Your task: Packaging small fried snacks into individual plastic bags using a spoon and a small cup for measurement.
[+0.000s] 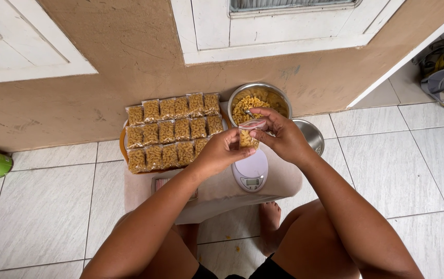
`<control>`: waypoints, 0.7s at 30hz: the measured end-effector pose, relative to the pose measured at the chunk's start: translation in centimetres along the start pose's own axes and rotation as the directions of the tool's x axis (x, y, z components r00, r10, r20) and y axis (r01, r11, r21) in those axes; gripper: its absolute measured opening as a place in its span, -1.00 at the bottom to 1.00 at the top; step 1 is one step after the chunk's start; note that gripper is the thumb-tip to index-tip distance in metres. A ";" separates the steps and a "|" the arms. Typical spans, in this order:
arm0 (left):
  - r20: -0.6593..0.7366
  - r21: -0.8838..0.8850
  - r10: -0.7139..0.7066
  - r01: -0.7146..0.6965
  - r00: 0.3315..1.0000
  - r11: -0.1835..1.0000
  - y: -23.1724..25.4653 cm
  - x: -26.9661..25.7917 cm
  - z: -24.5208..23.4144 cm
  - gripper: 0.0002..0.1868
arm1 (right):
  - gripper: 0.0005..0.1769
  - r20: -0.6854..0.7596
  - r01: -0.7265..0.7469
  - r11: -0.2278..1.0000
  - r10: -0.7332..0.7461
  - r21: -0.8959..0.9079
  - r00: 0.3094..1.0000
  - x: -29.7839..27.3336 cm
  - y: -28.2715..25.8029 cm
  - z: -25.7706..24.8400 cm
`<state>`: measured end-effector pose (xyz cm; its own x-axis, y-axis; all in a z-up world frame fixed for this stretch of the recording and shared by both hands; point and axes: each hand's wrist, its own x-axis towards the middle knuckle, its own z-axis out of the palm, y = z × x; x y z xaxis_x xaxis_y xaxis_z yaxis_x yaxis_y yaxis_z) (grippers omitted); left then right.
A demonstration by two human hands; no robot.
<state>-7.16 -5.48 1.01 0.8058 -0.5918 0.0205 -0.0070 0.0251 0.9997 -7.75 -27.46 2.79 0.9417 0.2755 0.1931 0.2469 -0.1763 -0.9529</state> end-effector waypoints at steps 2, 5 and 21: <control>-0.012 0.027 -0.008 0.008 1.000 1.000 -0.7 0.3 -0.4 -0.55 | -0.28 0.012 0.009 1.000 -0.009 0.000 1.000 0.1 0.0 -0.1; -0.015 0.040 -0.020 0.020 1.000 0.999 -1.4 0.2 -0.2 -0.59 | -0.28 0.024 0.004 1.000 -0.004 -0.020 1.000 -0.1 -0.3 0.1; 0.013 0.059 -0.036 0.035 0.999 0.998 -2.3 0.4 -0.8 -0.72 | -0.42 0.030 -0.030 0.991 0.034 -0.130 0.999 0.1 -0.3 -0.3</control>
<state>-6.39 -5.15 -1.27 0.7979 -0.6026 -0.0151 -0.0140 -0.0435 0.9990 -7.69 -27.68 3.16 0.9424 0.2974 0.1531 0.2460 -0.3062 -0.9196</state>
